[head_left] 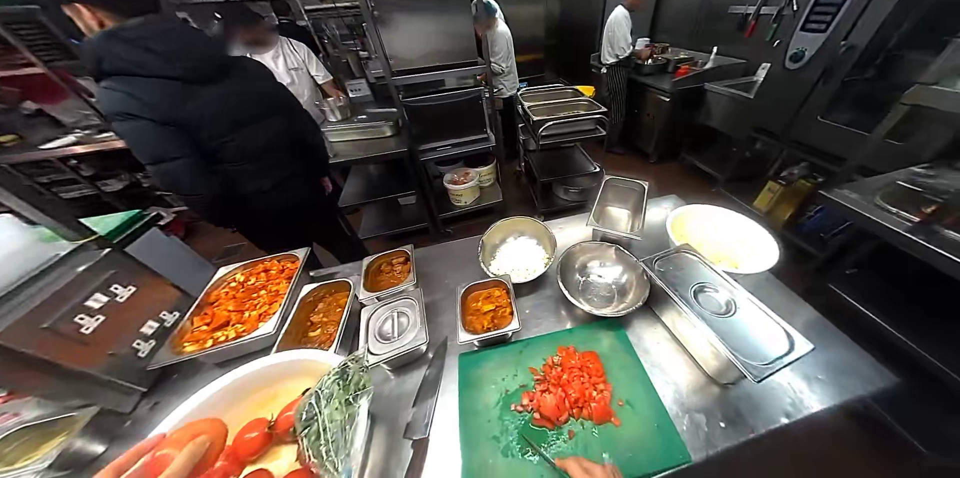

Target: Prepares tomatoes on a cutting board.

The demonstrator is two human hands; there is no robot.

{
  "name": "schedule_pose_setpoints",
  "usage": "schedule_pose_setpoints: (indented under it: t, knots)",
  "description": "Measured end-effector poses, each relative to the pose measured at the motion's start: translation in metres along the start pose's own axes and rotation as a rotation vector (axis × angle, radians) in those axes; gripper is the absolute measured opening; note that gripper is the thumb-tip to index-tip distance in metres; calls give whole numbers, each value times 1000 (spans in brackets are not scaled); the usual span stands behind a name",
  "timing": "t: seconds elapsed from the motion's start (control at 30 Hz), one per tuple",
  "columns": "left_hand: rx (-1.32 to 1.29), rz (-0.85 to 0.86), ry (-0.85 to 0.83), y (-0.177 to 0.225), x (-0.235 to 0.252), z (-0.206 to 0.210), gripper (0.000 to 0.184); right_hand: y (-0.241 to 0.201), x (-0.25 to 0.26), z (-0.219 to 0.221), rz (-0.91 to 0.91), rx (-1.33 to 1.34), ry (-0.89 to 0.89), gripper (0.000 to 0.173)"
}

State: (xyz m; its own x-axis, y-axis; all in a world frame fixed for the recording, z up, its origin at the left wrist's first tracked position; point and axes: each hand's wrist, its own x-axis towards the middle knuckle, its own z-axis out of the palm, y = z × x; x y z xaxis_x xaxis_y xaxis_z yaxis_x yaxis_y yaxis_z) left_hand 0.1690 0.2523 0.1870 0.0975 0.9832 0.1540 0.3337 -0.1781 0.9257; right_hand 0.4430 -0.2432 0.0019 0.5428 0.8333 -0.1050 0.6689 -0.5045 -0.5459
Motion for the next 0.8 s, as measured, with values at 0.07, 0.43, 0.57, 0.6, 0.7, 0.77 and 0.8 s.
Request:
schedule_pose_setpoints:
  t: [0.07,0.43,0.57,0.6,0.7,0.77,0.8]
  knots:
    - [48,74,-91,44,-32,11,75,3,11,6,28,-48,-41,37]
    - [632,347,-903,15,-230,225,57,6,50,-23,224,-181,-94,41]
    - [660,583,-1050,-51,-272,262,50,4,28,-23,233,-149,-16,40]
    - [622,593,-1054,-60,-278,262,51,4,22,-21,234,-144,15,40]
    - [558,503,-990,-74,-285,252,61,-2,16,-9,165,-136,55,40]
    - [565,448,-949,-77,-281,246,61,-12,28,-1,87,-153,-27,41]
    - [569,419,-939,-76,-276,244,62,-17,37,0,80,-176,-92,41]
